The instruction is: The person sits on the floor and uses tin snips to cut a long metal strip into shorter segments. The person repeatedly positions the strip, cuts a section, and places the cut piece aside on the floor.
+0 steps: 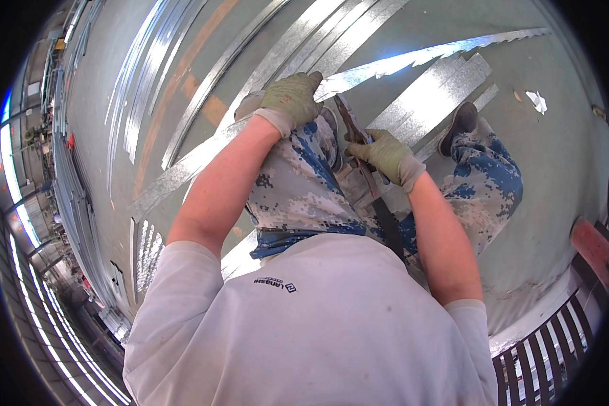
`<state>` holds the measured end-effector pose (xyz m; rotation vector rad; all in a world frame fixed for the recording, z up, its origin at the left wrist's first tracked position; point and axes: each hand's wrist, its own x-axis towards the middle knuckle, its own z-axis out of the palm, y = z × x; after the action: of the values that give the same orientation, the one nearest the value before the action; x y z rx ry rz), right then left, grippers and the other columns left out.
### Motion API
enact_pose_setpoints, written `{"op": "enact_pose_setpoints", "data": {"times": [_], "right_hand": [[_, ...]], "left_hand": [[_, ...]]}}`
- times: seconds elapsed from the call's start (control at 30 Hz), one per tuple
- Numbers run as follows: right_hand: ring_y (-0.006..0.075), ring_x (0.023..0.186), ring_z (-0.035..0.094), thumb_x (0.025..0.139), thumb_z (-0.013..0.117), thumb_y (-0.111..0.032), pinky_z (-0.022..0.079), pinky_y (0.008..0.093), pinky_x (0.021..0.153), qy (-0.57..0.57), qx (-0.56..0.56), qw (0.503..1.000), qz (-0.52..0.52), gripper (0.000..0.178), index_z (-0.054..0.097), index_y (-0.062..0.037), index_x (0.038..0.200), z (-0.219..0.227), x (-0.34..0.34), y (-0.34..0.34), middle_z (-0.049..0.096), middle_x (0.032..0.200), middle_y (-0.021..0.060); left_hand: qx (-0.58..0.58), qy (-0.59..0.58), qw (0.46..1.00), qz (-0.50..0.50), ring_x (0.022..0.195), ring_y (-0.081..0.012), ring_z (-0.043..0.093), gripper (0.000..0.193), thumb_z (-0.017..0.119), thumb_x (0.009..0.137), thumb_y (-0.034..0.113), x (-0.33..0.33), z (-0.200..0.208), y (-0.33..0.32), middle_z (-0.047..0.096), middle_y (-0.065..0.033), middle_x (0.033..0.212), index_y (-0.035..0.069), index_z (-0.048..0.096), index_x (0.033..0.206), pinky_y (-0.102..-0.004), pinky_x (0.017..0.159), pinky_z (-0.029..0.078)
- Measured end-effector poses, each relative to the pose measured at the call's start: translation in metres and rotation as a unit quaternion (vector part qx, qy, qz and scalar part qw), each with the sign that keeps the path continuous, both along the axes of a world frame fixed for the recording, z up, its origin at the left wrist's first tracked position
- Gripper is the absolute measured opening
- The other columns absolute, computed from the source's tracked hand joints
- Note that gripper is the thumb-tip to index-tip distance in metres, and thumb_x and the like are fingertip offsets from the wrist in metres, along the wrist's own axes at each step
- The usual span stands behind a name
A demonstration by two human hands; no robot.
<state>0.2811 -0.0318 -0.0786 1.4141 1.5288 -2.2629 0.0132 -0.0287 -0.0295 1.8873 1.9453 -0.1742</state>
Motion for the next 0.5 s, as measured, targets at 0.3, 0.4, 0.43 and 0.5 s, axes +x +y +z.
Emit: {"op": "enact_pose_setpoints", "data": {"times": [0.3,0.4,0.43,0.5], "right_hand": [[0.0217,0.085,0.078,0.100,0.083,-0.028,0.064,0.0357,0.076,0.005,-0.002,1.000,-0.018,0.050,0.073,0.0033,0.138,0.003,-0.007,-0.001,0.080,0.102,0.0109],[0.0211,0.077,0.076,0.099,0.084,-0.022,0.065,0.0356,0.069,0.076,-0.106,0.987,-0.099,0.053,0.068,0.0041,0.142,0.016,-0.008,-0.009,0.076,0.095,0.0087],[0.0204,0.074,0.074,0.099,0.084,-0.020,0.065,0.0359,0.066,0.103,-0.152,0.974,-0.130,0.052,0.067,0.0042,0.142,0.025,-0.008,-0.013,0.075,0.093,0.0081],[0.0178,0.071,0.070,0.099,0.082,-0.018,0.061,0.0357,0.063,0.111,-0.195,0.962,-0.156,0.050,0.067,0.0027,0.142,0.030,-0.010,-0.016,0.072,0.092,0.0067]], "left_hand": [[0.000,0.013,1.000,-0.007,0.123,-0.0428,0.074,0.050,0.079,0.098,0.029,0.001,0.002,-0.003,0.078,-0.0207,0.126,0.010,0.066,0.143,-0.0546,0.103,0.059],[-0.016,0.017,1.000,-0.009,0.123,-0.0419,0.074,0.050,0.079,0.098,0.028,0.002,0.006,-0.002,0.078,-0.0199,0.126,0.010,0.066,0.143,-0.0541,0.103,0.059],[-0.024,0.018,1.000,-0.008,0.123,-0.0416,0.074,0.050,0.079,0.098,0.027,0.002,0.007,-0.001,0.078,-0.0197,0.126,0.011,0.067,0.143,-0.0539,0.103,0.059],[-0.028,0.014,0.999,-0.009,0.124,-0.0418,0.074,0.050,0.080,0.097,0.026,0.001,0.005,0.000,0.078,-0.0197,0.127,0.010,0.068,0.143,-0.0534,0.103,0.059]]}}
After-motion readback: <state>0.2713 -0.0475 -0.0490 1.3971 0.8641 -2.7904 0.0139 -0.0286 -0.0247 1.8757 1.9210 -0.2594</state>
